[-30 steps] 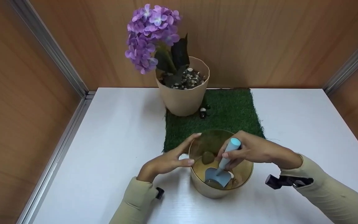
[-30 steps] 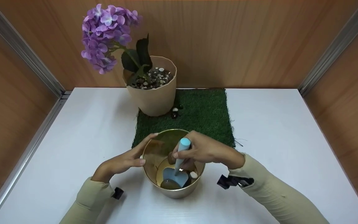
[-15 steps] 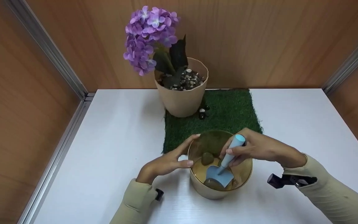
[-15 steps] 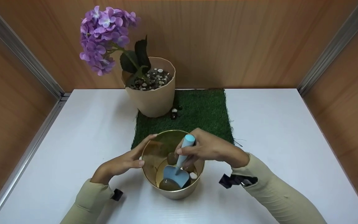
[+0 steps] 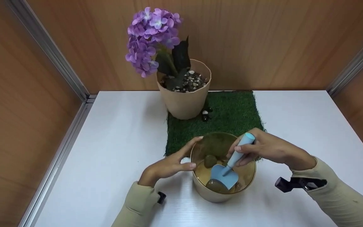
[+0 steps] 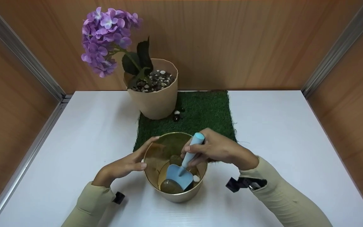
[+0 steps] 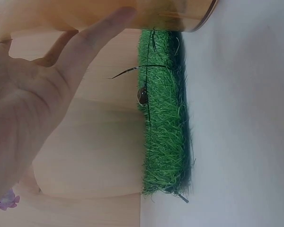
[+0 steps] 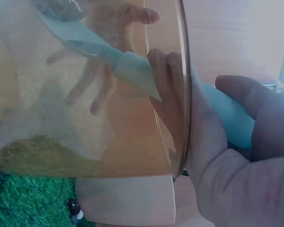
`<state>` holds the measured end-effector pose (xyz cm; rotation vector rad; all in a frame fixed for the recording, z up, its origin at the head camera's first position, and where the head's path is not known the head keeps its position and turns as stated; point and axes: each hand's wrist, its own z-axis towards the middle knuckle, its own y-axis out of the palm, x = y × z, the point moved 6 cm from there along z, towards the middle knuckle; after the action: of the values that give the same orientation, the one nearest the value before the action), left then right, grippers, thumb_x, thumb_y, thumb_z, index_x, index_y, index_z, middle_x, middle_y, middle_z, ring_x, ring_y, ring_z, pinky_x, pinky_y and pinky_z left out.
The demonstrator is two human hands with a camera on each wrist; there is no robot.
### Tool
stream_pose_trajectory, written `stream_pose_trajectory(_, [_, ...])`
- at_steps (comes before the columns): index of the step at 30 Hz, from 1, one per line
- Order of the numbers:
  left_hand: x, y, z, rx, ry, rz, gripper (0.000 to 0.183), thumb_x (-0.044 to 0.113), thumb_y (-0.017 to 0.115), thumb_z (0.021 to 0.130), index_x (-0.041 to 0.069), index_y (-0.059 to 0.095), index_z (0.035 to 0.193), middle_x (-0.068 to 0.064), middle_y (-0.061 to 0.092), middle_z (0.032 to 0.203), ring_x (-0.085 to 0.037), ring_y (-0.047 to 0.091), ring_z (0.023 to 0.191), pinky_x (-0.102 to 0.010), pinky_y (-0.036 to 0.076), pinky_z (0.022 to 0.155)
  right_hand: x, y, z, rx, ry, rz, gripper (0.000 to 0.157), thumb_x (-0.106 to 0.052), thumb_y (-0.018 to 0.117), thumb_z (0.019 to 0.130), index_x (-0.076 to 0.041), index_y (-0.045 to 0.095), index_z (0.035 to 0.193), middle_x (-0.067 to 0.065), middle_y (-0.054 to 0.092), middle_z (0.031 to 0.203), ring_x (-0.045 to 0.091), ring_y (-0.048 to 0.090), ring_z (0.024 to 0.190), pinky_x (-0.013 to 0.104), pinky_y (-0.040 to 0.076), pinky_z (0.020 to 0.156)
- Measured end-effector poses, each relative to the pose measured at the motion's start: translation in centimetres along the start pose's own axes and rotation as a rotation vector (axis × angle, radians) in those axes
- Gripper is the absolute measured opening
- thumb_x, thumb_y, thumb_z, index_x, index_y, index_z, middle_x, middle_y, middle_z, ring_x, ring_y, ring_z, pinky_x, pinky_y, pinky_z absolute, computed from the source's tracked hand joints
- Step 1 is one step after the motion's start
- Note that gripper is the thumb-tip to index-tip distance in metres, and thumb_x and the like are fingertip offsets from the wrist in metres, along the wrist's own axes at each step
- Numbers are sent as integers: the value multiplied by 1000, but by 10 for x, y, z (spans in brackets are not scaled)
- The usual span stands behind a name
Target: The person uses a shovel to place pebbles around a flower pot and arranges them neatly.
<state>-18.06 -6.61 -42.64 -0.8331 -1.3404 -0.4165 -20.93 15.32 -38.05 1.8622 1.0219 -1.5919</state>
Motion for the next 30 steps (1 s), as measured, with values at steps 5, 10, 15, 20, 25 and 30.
stream_pose_trajectory(5, [1,1,0,-5,28,-15,80,56,51,88,28,9,150,10,8,153,-26,25,134,-58,19,102,1,-3,-3,-5,-14,47,26,-10,51,96,11,62,107,29,62,102,41,64,85,44,52,71])
stream_pose_trajectory(10, [1,2,0,-3,24,-11,79,56,51,88,29,9,150,12,9,152,-25,26,134,-55,21,102,1,-6,-6,-12,-30,81,28,-10,49,97,12,60,109,30,60,105,40,64,87,44,51,72])
stream_pose_trajectory(15, [1,1,0,-2,22,-3,81,59,51,86,29,9,150,11,9,152,-24,25,134,-57,21,102,1,-7,-9,-30,-57,110,28,-7,47,98,14,58,111,33,57,109,38,64,88,44,51,73])
stream_pose_trajectory(20, [3,1,0,-4,27,7,80,56,51,88,27,8,150,10,7,153,-23,22,136,-58,20,103,4,-10,-12,-8,-47,132,29,-8,47,98,15,57,112,32,57,111,36,65,88,43,51,74])
stream_pose_trajectory(25, [1,1,0,2,13,13,82,60,51,87,28,9,150,12,6,153,-19,20,136,-58,19,103,8,-14,-14,30,-26,166,30,-10,47,98,14,56,112,30,58,111,35,65,89,43,51,75])
stream_pose_trajectory(30, [-15,0,3,16,3,25,79,62,50,86,36,9,148,15,5,152,-16,21,135,-58,19,102,11,-15,-16,51,-22,208,30,-10,47,98,14,56,113,30,58,112,36,64,90,43,50,76])
